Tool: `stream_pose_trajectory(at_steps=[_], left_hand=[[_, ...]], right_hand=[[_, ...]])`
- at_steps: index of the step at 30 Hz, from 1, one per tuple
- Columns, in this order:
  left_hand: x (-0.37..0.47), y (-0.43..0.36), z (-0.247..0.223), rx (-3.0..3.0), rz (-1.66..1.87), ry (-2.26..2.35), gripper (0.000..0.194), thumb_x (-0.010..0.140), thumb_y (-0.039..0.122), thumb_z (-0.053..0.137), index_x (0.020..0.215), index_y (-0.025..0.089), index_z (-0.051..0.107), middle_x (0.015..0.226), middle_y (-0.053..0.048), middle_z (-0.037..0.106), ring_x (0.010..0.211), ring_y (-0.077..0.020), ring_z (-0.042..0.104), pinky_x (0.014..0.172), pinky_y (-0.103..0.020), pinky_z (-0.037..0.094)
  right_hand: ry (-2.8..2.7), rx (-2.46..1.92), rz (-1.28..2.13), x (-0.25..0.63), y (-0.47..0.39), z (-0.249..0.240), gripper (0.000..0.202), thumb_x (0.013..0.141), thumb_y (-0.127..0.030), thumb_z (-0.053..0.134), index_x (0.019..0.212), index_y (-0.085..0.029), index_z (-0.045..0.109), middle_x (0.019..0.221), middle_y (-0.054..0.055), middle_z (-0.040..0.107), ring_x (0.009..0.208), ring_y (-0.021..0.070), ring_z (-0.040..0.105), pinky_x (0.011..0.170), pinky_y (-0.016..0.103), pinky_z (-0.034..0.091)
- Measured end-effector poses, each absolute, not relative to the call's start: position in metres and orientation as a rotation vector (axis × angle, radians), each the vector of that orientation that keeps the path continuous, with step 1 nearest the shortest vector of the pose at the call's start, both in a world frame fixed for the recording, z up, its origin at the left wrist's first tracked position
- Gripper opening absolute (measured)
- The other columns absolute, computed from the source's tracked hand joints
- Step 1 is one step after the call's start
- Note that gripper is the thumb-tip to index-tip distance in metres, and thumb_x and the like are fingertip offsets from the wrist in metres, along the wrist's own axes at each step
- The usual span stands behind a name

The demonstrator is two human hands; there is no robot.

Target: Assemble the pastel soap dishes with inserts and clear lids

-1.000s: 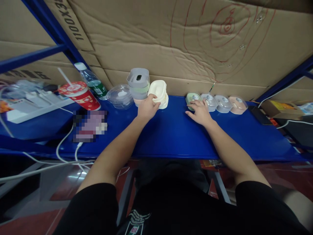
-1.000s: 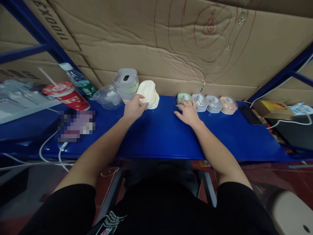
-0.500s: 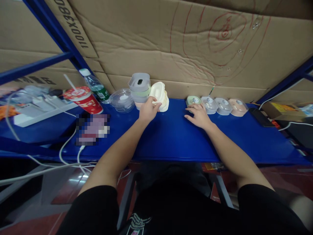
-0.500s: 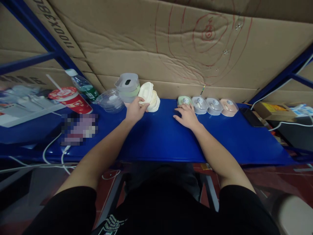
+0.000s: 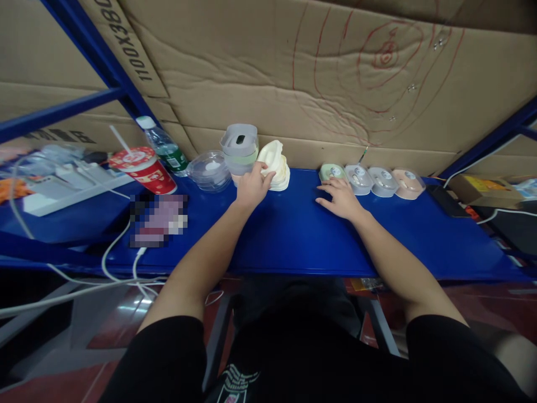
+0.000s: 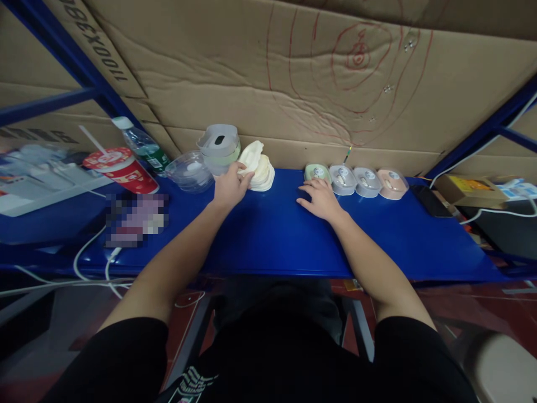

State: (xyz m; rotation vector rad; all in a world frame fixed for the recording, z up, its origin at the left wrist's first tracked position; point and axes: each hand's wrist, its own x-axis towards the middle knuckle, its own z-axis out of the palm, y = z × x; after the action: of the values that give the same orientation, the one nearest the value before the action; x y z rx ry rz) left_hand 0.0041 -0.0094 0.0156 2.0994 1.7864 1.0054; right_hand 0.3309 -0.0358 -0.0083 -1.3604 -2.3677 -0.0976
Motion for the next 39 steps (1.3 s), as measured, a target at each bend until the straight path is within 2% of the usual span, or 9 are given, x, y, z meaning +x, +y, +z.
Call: stream_pose_trajectory(at_steps=[8, 17, 22, 25, 28, 29, 31, 34, 39], left_hand=[[0.001, -0.008, 0.018, 2.162, 0.996, 1.805, 0.040, 0.109, 0.041, 0.056, 0.140, 0.016, 0.056, 0.093, -0.010, 0.081, 0.111, -0.0316, 0.077, 0.102, -0.039, 0.049], [-0.001, -0.009, 0.013, 2.205, 1.063, 1.719, 0.035, 0.109, 0.035, 0.058, 0.139, 0.018, 0.055, 0.099, -0.008, 0.082, 0.108, -0.0250, 0.077, 0.099, -0.033, 0.050], [0.003, -0.025, 0.016, 2.302, 1.098, 1.603, 0.034, 0.106, 0.036, 0.062, 0.137, 0.020, 0.059, 0.106, -0.009, 0.081, 0.107, -0.0234, 0.077, 0.100, -0.034, 0.051], [0.009, -0.040, 0.022, 2.418, 0.999, 1.482, 0.031, 0.103, 0.040, 0.065, 0.130, 0.023, 0.065, 0.108, -0.010, 0.081, 0.107, -0.0245, 0.076, 0.099, -0.035, 0.051], [0.015, -0.054, 0.030, 2.547, 0.785, 1.312, 0.028, 0.097, 0.040, 0.069, 0.121, 0.025, 0.069, 0.103, -0.009, 0.080, 0.106, -0.0265, 0.076, 0.095, -0.036, 0.052], [0.017, -0.057, 0.032, 2.587, 0.712, 1.249, 0.028, 0.094, 0.039, 0.070, 0.119, 0.025, 0.071, 0.101, -0.009, 0.080, 0.104, -0.0274, 0.076, 0.093, -0.036, 0.052], [0.020, -0.062, 0.034, 2.647, 0.583, 1.140, 0.030, 0.089, 0.040, 0.074, 0.115, 0.025, 0.072, 0.098, -0.009, 0.079, 0.099, -0.0282, 0.075, 0.087, -0.037, 0.051], [0.020, -0.060, 0.031, 2.698, 0.439, 1.074, 0.029, 0.085, 0.044, 0.078, 0.105, 0.025, 0.073, 0.088, -0.007, 0.078, 0.087, -0.0258, 0.073, 0.077, -0.034, 0.046], [0.017, -0.050, 0.021, 2.796, 0.360, 1.044, 0.043, 0.082, 0.062, 0.082, 0.078, 0.021, 0.068, 0.078, -0.004, 0.076, 0.077, -0.0203, 0.069, 0.068, -0.030, 0.038]], right_hand=[[-2.398, -1.380, -0.068, 0.331, -0.035, -0.010, 0.051, 0.101, -0.055, 0.064, 0.140, -0.023, 0.074, 0.149, 0.013, 0.070, 0.152, 0.0451, 0.049, 0.124, 0.070, 0.036], [-2.344, -1.338, -0.030, 0.330, -0.036, -0.009, 0.059, 0.103, -0.065, 0.057, 0.140, -0.022, 0.073, 0.148, 0.015, 0.071, 0.150, 0.0448, 0.051, 0.124, 0.071, 0.035], [-2.032, -1.185, 0.220, 0.325, -0.038, 0.001, 0.078, 0.105, -0.082, 0.034, 0.138, -0.022, 0.072, 0.134, 0.016, 0.077, 0.132, 0.0352, 0.068, 0.116, 0.058, 0.050], [-1.774, -1.186, 0.559, 0.322, -0.036, 0.004, 0.098, 0.099, -0.092, 0.017, 0.146, -0.021, 0.066, 0.117, 0.016, 0.081, 0.100, 0.0295, 0.079, 0.091, 0.048, 0.063], [-1.635, -1.236, 0.820, 0.319, -0.035, 0.005, 0.113, 0.091, -0.099, 0.005, 0.144, -0.021, 0.066, 0.105, 0.015, 0.081, 0.082, 0.0260, 0.078, 0.076, 0.042, 0.062], [-1.625, -1.239, 0.863, 0.318, -0.036, 0.005, 0.111, 0.090, -0.101, 0.010, 0.138, -0.021, 0.070, 0.102, 0.015, 0.081, 0.084, 0.0268, 0.078, 0.077, 0.041, 0.062], [-1.697, -1.204, 0.914, 0.317, -0.038, 0.004, 0.092, 0.090, -0.098, 0.038, 0.119, -0.020, 0.078, 0.098, 0.013, 0.082, 0.093, 0.0301, 0.078, 0.084, 0.044, 0.063], [-1.924, -1.125, 0.968, 0.315, -0.043, 0.000, 0.056, 0.081, -0.073, 0.075, 0.098, -0.020, 0.081, 0.098, 0.010, 0.083, 0.098, 0.0329, 0.077, 0.093, 0.047, 0.061], [-2.077, -1.339, 0.835, 0.318, -0.038, -0.009, 0.020, 0.082, -0.033, 0.068, 0.086, -0.018, 0.079, 0.088, 0.005, 0.081, 0.088, 0.0273, 0.075, 0.082, 0.038, 0.058]])
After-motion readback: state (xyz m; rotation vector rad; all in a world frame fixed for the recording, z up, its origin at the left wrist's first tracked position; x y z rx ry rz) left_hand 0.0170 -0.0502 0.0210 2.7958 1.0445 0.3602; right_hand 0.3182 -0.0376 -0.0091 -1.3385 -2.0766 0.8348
